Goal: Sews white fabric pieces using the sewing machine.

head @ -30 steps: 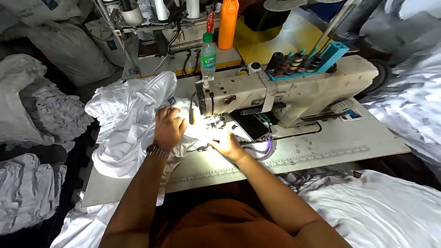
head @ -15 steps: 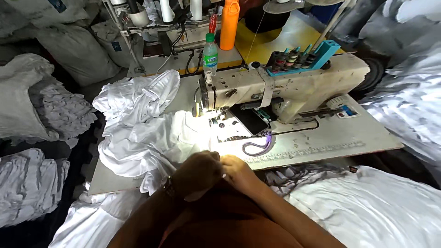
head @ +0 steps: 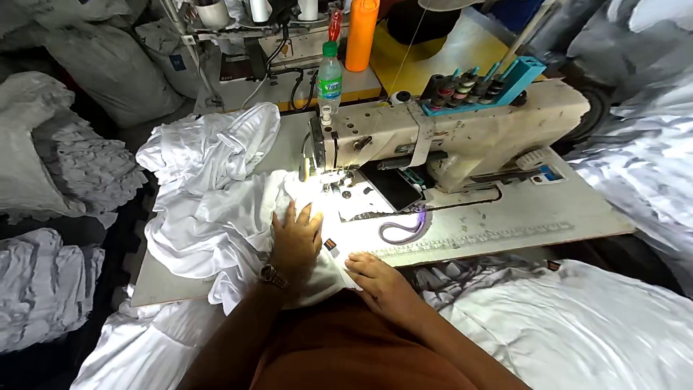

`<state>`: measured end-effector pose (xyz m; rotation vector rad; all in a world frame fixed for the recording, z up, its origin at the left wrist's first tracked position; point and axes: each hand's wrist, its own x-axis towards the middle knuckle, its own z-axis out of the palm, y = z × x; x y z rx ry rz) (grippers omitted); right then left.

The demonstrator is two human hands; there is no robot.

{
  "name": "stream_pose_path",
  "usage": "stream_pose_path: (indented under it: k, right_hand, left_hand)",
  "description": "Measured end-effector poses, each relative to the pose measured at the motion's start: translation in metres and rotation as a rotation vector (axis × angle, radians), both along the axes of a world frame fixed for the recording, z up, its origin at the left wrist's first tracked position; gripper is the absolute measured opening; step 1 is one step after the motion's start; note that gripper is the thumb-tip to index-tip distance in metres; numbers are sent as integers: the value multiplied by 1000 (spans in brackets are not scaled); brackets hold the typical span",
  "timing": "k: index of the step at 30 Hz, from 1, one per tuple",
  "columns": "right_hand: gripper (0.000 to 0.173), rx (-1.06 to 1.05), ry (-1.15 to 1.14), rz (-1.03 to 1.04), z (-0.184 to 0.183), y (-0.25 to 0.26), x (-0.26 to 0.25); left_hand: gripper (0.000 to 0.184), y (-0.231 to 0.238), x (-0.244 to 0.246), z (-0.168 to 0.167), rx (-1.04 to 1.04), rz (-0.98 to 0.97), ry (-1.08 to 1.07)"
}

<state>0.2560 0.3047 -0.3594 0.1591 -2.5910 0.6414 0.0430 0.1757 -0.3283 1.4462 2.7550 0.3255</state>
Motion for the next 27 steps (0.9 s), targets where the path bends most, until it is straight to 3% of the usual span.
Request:
stream_pose_path:
  k: [8, 21, 27]
  right_hand:
    - [31, 56, -29, -26, 4, 1, 4]
    - [24, 86, -68, -28, 14, 28, -55]
    - [24, 73, -80, -89, 14, 39, -88]
  left_hand:
    - [53, -6, -4, -5, -23, -68, -59]
    - [53, 29, -86, -15, 73, -158, -19]
    - [41, 45, -110, -7, 68, -172, -16]
